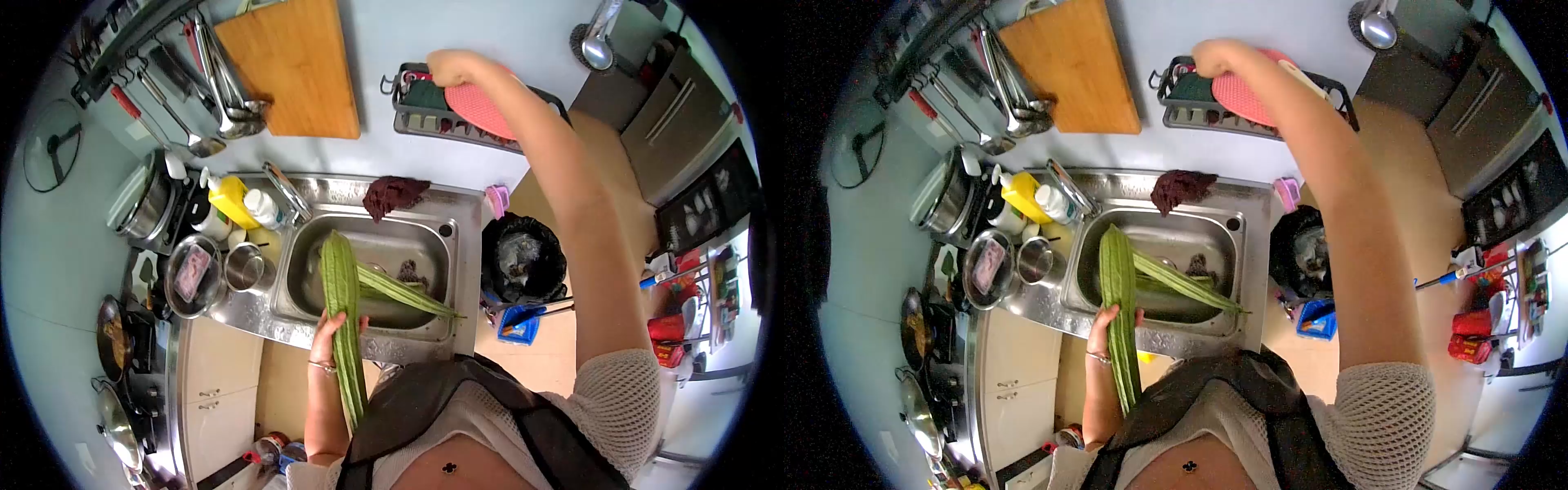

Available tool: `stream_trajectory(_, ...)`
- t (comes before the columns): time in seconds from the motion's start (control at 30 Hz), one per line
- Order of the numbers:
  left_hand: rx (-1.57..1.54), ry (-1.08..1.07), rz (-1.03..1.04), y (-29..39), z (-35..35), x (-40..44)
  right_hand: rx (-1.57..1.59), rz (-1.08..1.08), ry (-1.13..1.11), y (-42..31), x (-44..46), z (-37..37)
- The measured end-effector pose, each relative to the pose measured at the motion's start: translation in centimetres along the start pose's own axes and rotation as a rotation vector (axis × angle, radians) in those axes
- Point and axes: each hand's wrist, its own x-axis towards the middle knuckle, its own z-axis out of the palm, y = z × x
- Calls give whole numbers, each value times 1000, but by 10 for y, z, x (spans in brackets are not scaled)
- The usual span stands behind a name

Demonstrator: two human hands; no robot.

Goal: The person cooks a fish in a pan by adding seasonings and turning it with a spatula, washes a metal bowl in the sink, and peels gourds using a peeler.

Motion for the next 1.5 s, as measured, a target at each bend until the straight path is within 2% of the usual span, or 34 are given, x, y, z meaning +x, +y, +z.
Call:
stream_trajectory(0.1,-25,-29,-18,1,-20,12,-55,8,1,11,12,2)
stream_trajectory(0.17,-136,-43,-183,6,-22,15,149,128,16,14,14,-1)
stream_trajectory(0.3,-101,-40,-159,5,-22,26,242,138,109,16,6,-8)
stream_trajectory(0.37,-145,-22,-195,5,-19,30,679,-77,513,22,3,-15)
stream_trajectory(0.4,-140,-6,-195,4,-17,32,676,-81,507,22,1,-21)
stream_trajectory(0.47,-140,10,-196,3,-8,35,1077,-409,811,24,-3,-36)
stream_trajectory(0.5,-118,21,-147,4,0,34,1075,-412,806,22,-10,-47)
stream_trajectory(0.57,-107,34,-96,1,5,38,952,-406,1094,4,-40,-69)
stream_trajectory(0.63,-151,-10,-184,-3,-6,47,1302,-476,1072,-23,-74,-72)
stream_trajectory(0.67,-103,-115,-162,-1,-9,49,1448,-491,1071,-40,-93,-70)
stream_trajectory(0.73,-126,81,-203,12,23,35,1618,-282,981,-65,-127,-41)
stream_trajectory(0.8,-19,103,-177,13,30,28,1641,-404,746,-99,-148,9)
stream_trajectory(0.83,-61,109,-229,10,22,31,1651,-473,625,-118,-152,34)
stream_trajectory(0.87,-117,98,-190,5,23,33,1687,-513,511,-133,-158,60)
stream_trajectory(0.9,-161,122,-237,1,20,36,1656,-471,499,-149,-161,82)
stream_trajectory(0.97,-270,75,-210,-14,13,46,1858,-473,192,-163,-160,115)
stream_trajectory(1.03,-373,14,-154,-20,11,36,1965,-321,98,-181,-164,137)
stream_trajectory(1.07,-387,94,-178,-19,13,27,2009,-427,-8,-183,-165,144)
stream_trajectory(1.17,-425,190,-141,-27,2,5,2104,-423,-107,-201,-179,145)
stream_trajectory(1.3,-462,154,-114,-37,-12,-6,2098,-424,-133,-208,-176,154)
stream_trajectory(1.37,-476,234,-70,-29,-7,-18,2083,-626,-175,-210,-167,165)
stream_trajectory(1.43,-561,120,-73,-30,-20,-12,2080,-545,-130,-226,-171,156)
stream_trajectory(1.5,-572,127,6,-28,-26,-9,2076,-289,-195,-239,-174,153)
